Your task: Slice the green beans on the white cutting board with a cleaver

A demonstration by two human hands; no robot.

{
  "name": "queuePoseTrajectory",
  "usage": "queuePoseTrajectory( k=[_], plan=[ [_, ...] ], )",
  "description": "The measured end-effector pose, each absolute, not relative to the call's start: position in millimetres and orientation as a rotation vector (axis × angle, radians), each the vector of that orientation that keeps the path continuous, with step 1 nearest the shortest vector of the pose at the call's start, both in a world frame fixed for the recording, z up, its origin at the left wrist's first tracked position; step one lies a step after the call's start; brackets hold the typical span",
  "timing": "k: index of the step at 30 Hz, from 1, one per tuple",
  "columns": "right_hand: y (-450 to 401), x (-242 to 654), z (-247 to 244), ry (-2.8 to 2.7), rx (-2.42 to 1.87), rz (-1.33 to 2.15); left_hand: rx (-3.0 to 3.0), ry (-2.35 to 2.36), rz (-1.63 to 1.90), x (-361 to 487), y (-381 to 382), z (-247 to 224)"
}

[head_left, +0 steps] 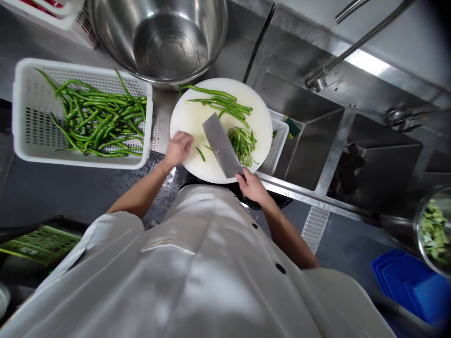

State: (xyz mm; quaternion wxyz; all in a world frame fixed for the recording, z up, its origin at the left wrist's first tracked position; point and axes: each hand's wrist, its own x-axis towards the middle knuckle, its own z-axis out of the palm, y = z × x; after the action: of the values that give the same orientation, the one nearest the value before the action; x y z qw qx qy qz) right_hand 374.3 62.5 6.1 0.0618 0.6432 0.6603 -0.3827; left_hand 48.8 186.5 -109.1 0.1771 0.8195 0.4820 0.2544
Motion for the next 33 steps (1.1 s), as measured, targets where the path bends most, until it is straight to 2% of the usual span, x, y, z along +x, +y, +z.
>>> queuePoseTrajectory(
  k=[3, 8, 12, 16, 20, 24, 27, 33],
  plan=[
    [41.1, 385.2, 14.6, 2.017, 1.932, -1.166, 2.295, 1.554, 0.747, 37.6, 248.3, -90.9],
    [37.0, 366.4, 8.3, 2.086, 1.795, -1.282, 2.498, 1.297, 0.473, 81.9, 340.7, -78.1],
    [45.8, 377.8, 1.7, 1.944, 2.06, -1.244, 2.495, 1.29, 0.241, 117.8, 371.0, -94.9],
    [46.3, 402.6, 2.3, 1.869, 2.202, -1.179, 2.506, 1.248, 0.268, 108.1, 381.3, -94.6],
    [44.6, 408.5, 2.8, 1.877, 2.207, -1.199, 2.496, 1.273, 0.458, 63.6, 366.6, -57.6],
    [42.0, 409.3, 5.1, 1.835, 2.183, -1.25, 2.457, 1.32, 0.602, 27.4, 316.4, -35.2],
    [37.9, 413.1, 11.2, 1.842, 2.121, -1.213, 2.459, 1.294, 0.578, 26.7, 269.5, -54.2],
    [32.6, 415.3, 29.8, 1.88, 1.896, -0.9, 2.446, 1.411, 0.625, 71.4, 195.2, -102.2]
  ],
)
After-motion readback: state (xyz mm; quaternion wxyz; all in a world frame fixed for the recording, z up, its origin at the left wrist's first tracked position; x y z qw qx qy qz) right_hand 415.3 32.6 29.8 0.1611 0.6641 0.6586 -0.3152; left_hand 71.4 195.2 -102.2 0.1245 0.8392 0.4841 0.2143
